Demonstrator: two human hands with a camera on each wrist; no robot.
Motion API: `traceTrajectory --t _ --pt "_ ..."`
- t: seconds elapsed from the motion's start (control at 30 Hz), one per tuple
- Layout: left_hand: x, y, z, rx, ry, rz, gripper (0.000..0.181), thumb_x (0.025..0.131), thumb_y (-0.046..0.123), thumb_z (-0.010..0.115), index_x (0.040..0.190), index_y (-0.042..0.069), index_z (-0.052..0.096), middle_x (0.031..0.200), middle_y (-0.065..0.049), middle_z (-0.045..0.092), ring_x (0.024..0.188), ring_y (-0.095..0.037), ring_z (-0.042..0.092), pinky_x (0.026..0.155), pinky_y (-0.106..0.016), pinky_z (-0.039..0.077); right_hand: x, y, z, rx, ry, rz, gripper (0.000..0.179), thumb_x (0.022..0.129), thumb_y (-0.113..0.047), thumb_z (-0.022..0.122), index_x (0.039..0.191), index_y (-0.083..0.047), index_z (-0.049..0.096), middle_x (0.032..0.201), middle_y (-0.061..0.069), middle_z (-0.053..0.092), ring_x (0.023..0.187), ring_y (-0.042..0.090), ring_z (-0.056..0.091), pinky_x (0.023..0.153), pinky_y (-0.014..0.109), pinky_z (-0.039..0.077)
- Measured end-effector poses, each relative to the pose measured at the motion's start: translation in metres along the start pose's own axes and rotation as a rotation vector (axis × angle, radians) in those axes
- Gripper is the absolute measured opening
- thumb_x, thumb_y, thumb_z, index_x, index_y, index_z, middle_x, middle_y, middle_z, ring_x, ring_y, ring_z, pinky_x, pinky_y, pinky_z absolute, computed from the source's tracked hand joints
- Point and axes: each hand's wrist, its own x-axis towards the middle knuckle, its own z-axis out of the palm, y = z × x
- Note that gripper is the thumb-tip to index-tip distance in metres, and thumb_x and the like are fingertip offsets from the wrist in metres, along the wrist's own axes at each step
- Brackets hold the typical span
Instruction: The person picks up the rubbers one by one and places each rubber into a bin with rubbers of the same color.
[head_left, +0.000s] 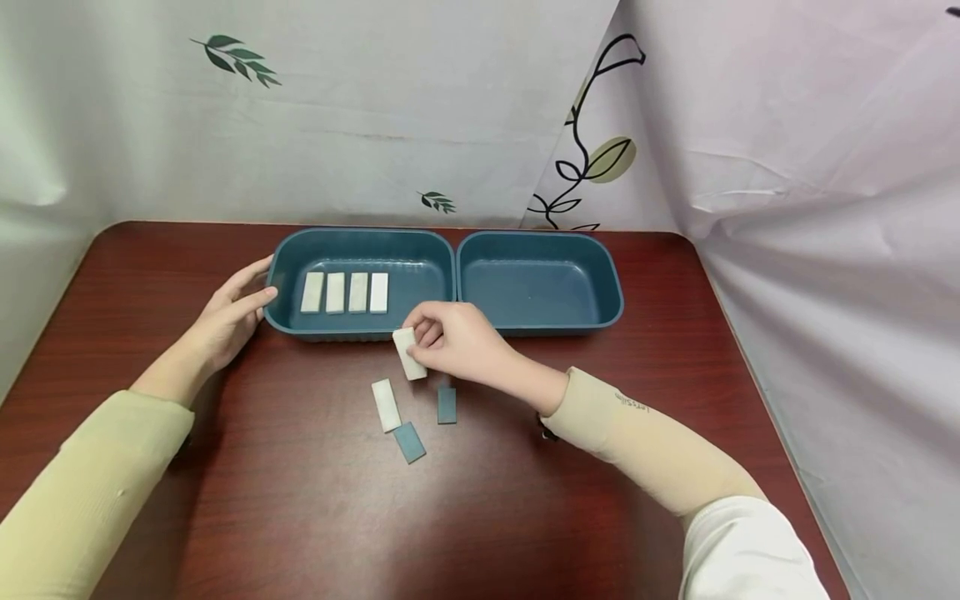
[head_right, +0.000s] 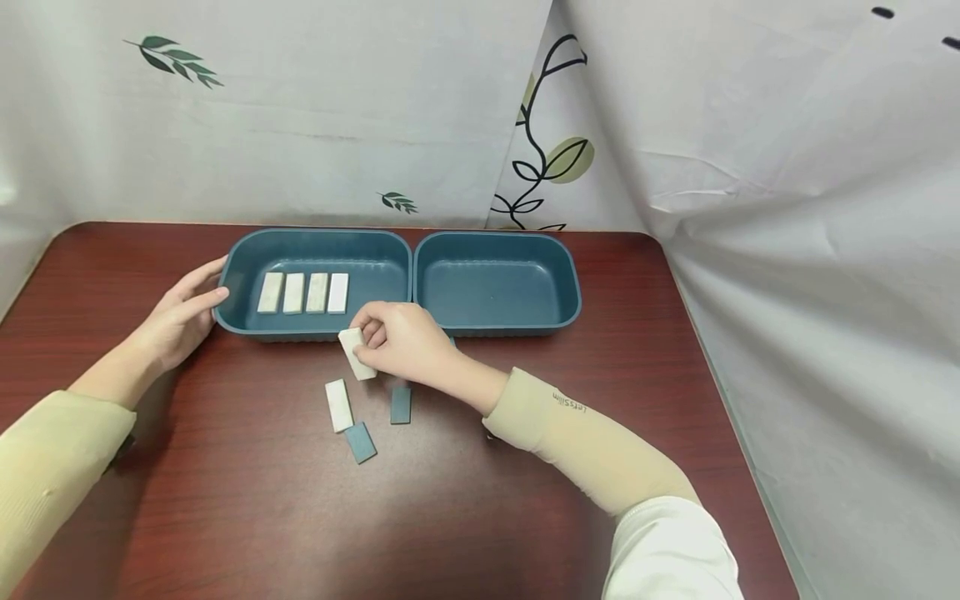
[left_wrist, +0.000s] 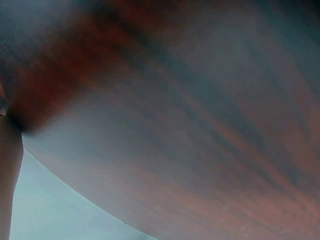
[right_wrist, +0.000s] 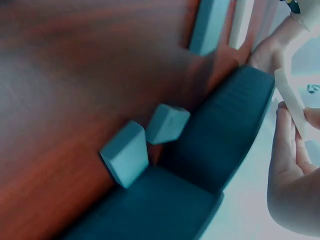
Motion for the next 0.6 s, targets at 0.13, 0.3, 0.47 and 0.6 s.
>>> traceTrajectory --t 0.13,0.3,0.47,0.6 --pt "-0.001 0.000 0.000 0.006 0.001 0.000 0.047 0.110 0.001 0.050 0.152 0.020 0.049 0.145 0.008 0.052 0.123 -0.001 0.058 0.098 -0.010 0.049 0.006 -0.002 -0.005 0.020 0.030 0.004 0.020 0.094 -0.009 0.079 0.112 -0.004 0.073 0.100 0.009 0.076 0.085 0.014 0.072 0.079 0.016 0.058" --pt "-0.001 0.000 0.000 0.010 0.004 -0.006 0.047 0.110 0.002 0.050 0.153 0.020 0.048 0.145 0.008 0.051 0.123 -0.001 0.058 0.099 -0.010 0.048 0.012 -0.004 -0.010 0.037 0.064 0.007 0.018 0.096 -0.013 0.078 0.113 -0.005 0.075 0.101 0.009 0.076 0.087 0.015 0.072 0.080 0.018 0.058" --pt "-0.001 0.000 -0.001 0.013 0.007 -0.016 0.047 0.110 0.003 0.051 0.154 0.021 0.047 0.145 0.008 0.050 0.124 0.000 0.058 0.099 -0.011 0.047 0.017 -0.005 -0.014 0.034 0.111 0.011 0.017 0.099 -0.016 0.076 0.113 -0.007 0.076 0.102 0.008 0.076 0.088 0.016 0.071 0.080 0.020 0.056" --pt "0.000 0.001 -0.001 0.012 0.008 -0.017 0.047 0.110 0.003 0.051 0.154 0.021 0.048 0.145 0.009 0.050 0.123 -0.001 0.058 0.099 -0.011 0.047 0.021 -0.005 -0.016 0.024 0.145 0.009 0.016 0.101 -0.018 0.076 0.113 -0.009 0.077 0.103 0.007 0.077 0.090 0.016 0.071 0.081 0.021 0.056"
